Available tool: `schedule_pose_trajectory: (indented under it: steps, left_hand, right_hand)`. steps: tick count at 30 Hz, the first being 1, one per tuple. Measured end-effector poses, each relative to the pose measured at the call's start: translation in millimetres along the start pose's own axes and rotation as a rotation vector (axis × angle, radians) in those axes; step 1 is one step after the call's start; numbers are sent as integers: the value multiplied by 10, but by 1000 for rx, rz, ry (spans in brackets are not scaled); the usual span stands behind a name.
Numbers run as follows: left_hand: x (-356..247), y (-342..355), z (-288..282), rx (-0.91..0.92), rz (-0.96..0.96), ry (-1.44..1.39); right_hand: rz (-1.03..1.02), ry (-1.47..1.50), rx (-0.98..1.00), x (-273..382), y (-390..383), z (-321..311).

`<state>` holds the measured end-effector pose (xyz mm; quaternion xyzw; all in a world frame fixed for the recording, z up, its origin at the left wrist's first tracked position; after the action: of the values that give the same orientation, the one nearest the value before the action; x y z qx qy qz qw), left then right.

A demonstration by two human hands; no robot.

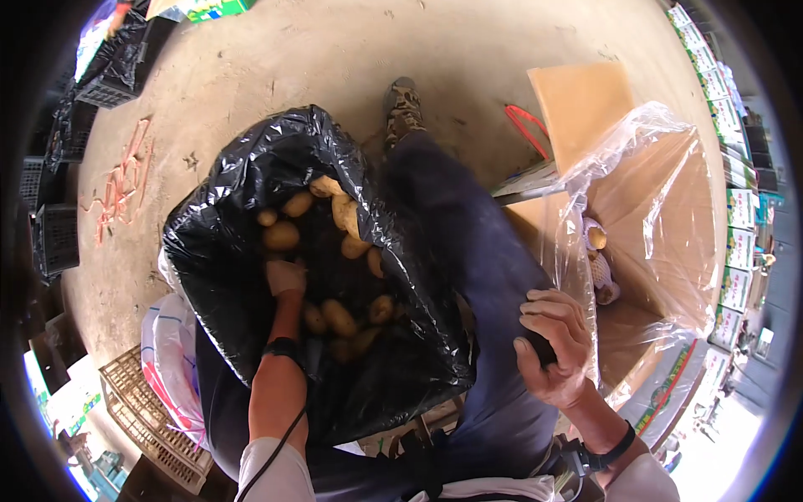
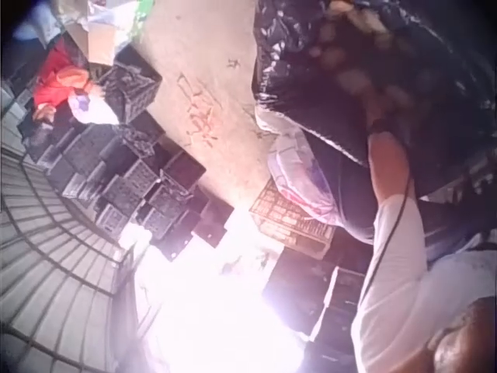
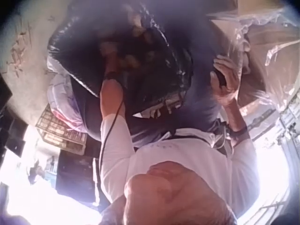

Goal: Sorting and packing potatoes into cardboard boxes and sealing them with tape.

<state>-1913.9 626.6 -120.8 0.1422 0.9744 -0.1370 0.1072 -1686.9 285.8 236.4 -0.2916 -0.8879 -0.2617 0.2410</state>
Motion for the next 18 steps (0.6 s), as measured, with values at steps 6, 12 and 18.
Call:
schedule_pose_trajectory:
  steps: [6, 12, 18]
  left_hand:
    - [225, 59, -251, -427, 33, -357]
    - [-284, -19, -421, -177, -321, -1153]
    - [-495, 597, -240, 65, -588, -1066]
  right_hand:
    - [43, 1, 20, -52, 9, -3]
    - [45, -16, 16, -119, -27, -39]
    - [46, -6, 0, -141, -22, -14]
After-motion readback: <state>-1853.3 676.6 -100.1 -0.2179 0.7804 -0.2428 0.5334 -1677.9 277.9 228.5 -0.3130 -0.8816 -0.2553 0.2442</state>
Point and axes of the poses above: each hand's wrist, its own y-axis towards the middle knuckle, its own z-axis out of the palm, x = y × z, the point moved 5 cm from there along y, towards the middle knuckle, and after that the axes turned 13 degrees about -x, right-handed, at the moved point
